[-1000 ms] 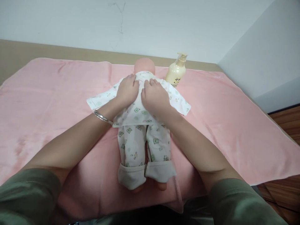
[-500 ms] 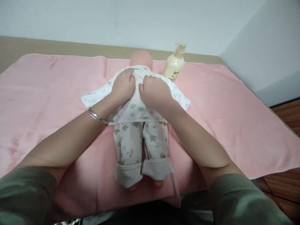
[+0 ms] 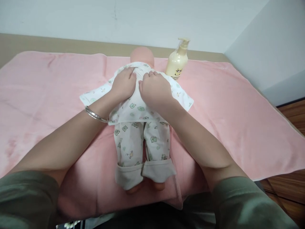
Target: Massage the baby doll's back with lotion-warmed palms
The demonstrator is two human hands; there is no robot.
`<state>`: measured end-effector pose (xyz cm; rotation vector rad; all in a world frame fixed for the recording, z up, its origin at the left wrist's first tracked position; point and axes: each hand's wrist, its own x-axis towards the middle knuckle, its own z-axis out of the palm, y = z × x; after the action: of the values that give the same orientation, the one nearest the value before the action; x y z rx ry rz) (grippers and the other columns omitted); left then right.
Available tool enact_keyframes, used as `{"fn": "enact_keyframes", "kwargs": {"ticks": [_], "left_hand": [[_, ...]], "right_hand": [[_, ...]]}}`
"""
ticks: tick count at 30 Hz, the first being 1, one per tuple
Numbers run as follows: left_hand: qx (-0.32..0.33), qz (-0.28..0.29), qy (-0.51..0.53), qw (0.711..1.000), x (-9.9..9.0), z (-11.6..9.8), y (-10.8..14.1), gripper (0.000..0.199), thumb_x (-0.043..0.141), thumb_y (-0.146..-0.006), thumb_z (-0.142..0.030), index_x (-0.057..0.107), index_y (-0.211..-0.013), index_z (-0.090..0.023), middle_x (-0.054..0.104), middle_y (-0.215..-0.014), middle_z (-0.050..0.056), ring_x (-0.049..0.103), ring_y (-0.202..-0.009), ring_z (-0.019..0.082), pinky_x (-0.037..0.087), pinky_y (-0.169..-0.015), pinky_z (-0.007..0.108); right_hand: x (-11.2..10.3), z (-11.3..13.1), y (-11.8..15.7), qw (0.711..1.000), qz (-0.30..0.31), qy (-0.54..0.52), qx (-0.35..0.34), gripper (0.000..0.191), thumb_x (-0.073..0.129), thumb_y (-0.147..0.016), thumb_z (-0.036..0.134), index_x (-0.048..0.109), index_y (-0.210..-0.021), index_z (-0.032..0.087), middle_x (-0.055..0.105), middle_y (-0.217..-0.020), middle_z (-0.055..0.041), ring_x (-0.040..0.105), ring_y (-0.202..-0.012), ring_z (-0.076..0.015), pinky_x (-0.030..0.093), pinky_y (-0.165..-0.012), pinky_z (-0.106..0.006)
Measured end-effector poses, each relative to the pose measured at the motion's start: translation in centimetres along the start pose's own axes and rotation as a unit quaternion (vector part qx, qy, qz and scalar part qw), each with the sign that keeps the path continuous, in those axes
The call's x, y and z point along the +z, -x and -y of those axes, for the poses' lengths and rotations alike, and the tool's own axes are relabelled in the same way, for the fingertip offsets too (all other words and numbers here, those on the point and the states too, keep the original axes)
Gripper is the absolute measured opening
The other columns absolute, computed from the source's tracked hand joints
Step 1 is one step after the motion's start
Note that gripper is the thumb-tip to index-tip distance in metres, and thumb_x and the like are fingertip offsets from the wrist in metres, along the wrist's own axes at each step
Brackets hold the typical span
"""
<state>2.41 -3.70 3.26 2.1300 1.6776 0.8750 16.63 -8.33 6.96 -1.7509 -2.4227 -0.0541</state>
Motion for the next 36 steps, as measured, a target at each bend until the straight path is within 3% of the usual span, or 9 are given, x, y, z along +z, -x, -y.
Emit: {"fn": "enact_keyframes", "kwargs": {"ticks": [4, 9, 13, 18, 23, 26, 29, 32, 36], "left_hand": [[-0.037, -0.019, 0.002, 0.999, 0.3, -0.6, 0.6, 0.054, 0.029, -0.104, -0.029, 0.065, -0.143, -0.024, 0.062, -0.157, 0.006, 0.052, -0.152, 0.023, 0.036, -0.134, 0.037], [-0.024, -0.036, 0.001, 0.999, 0.6, -0.2, 0.6, 0.045, 0.032, -0.106, -0.035, 0.07, -0.13, -0.027, 0.07, -0.143, 0.007, 0.054, -0.149, 0.026, 0.039, -0.132, 0.041], [-0.018, -0.032, 0.006, 0.999, 0.4, -0.3, 0.7, 0.047, 0.029, -0.106, -0.038, 0.066, -0.134, -0.028, 0.068, -0.146, 0.006, 0.053, -0.149, 0.027, 0.039, -0.132, 0.044], [-0.018, 0.02, -0.1, 0.995, -0.4, -3.0, 2.4, 0.05, 0.026, -0.104, -0.03, 0.065, -0.13, -0.012, 0.066, -0.14, 0.022, 0.056, -0.143, 0.038, 0.04, -0.127, 0.056], [0.021, 0.025, -0.134, 0.99, -0.3, -4.6, 3.5, 0.05, 0.029, -0.101, -0.024, 0.06, -0.136, -0.008, 0.06, -0.15, 0.02, 0.049, -0.15, 0.035, 0.035, -0.132, 0.052], [0.026, 0.05, -0.136, 0.989, -0.8, -4.0, 2.7, 0.049, 0.028, -0.1, -0.02, 0.062, -0.133, -0.008, 0.059, -0.152, 0.022, 0.049, -0.152, 0.034, 0.038, -0.131, 0.048], [-0.023, 0.066, -0.119, 0.99, -1.6, -2.7, 1.3, 0.047, 0.027, -0.1, -0.017, 0.065, -0.127, -0.011, 0.064, -0.149, 0.017, 0.055, -0.146, 0.03, 0.041, -0.128, 0.044], [-0.052, 0.07, -0.095, 0.992, -2.0, -1.7, 0.5, 0.047, 0.024, -0.104, -0.022, 0.069, -0.115, -0.015, 0.071, -0.136, 0.011, 0.062, -0.133, 0.027, 0.046, -0.122, 0.045], [-0.037, 0.053, -0.146, 0.987, -1.7, -2.5, 1.4, 0.048, 0.023, -0.104, -0.028, 0.068, -0.111, -0.016, 0.071, -0.127, 0.018, 0.064, -0.127, 0.036, 0.049, -0.115, 0.054]], "right_hand": [[0.3, -0.5, -0.7, 0.999, 0.01, -0.025, -0.029, 0.051, 0.031, -0.111, 0.024, 0.056, -0.146, -0.004, 0.055, -0.155, -0.027, 0.049, -0.152, -0.0369, 0.04, -0.13, -0.05], [2.1, -2.9, -2.7, 0.991, 0.005, -0.129, 0.019, 0.07, 0.034, -0.109, 0.039, 0.026, -0.168, 0.002, 0.025, -0.178, -0.0161, 0.018, -0.169, -0.0299, 0.016, -0.141, -0.049], [3.0, -2.9, -2.9, 0.987, -0.02, -0.159, 0.016, 0.071, 0.035, -0.106, 0.041, 0.031, -0.168, 0.006, 0.027, -0.178, -0.0141, 0.019, -0.169, -0.0294, 0.014, -0.14, -0.054], [2.8, -3.4, -2.9, 0.986, -0.007, -0.167, 0.006, 0.07, 0.036, -0.107, 0.039, 0.029, -0.168, 0.005, 0.025, -0.178, -0.0146, 0.018, -0.169, -0.0274, 0.011, -0.141, -0.05], [2.4, -5.5, -3.5, 0.979, 0.046, -0.192, -0.044, 0.072, 0.037, -0.109, 0.045, 0.02, -0.172, 0.013, 0.014, -0.182, -0.0083, 0.006, -0.171, -0.0275, 0.01, -0.14, -0.052], [1.8, -4.6, -2.7, 0.987, 0.028, -0.155, -0.038, 0.07, 0.035, -0.111, 0.044, 0.025, -0.17, 0.008, 0.023, -0.179, -0.0129, 0.016, -0.17, -0.0302, 0.015, -0.14, -0.051], [1.0, -1.9, -1.0, 0.997, 0.001, -0.076, -0.007, 0.064, 0.033, -0.113, 0.037, 0.039, -0.161, -0.004, 0.044, -0.167, -0.0235, 0.038, -0.16, -0.0364, 0.03, -0.135, -0.052], [0.4, 0.2, 0.1, 0.999, -0.022, -0.022, 0.018, 0.055, 0.034, -0.112, 0.029, 0.051, -0.15, -0.008, 0.058, -0.152, -0.0291, 0.054, -0.146, -0.0394, 0.043, -0.126, -0.053], [0.8, -1.3, -0.9, 0.997, -0.011, -0.073, -0.003, 0.05, 0.032, -0.111, 0.029, 0.057, -0.144, 0.001, 0.063, -0.146, -0.023, 0.056, -0.143, -0.0344, 0.046, -0.124, -0.048]]}}
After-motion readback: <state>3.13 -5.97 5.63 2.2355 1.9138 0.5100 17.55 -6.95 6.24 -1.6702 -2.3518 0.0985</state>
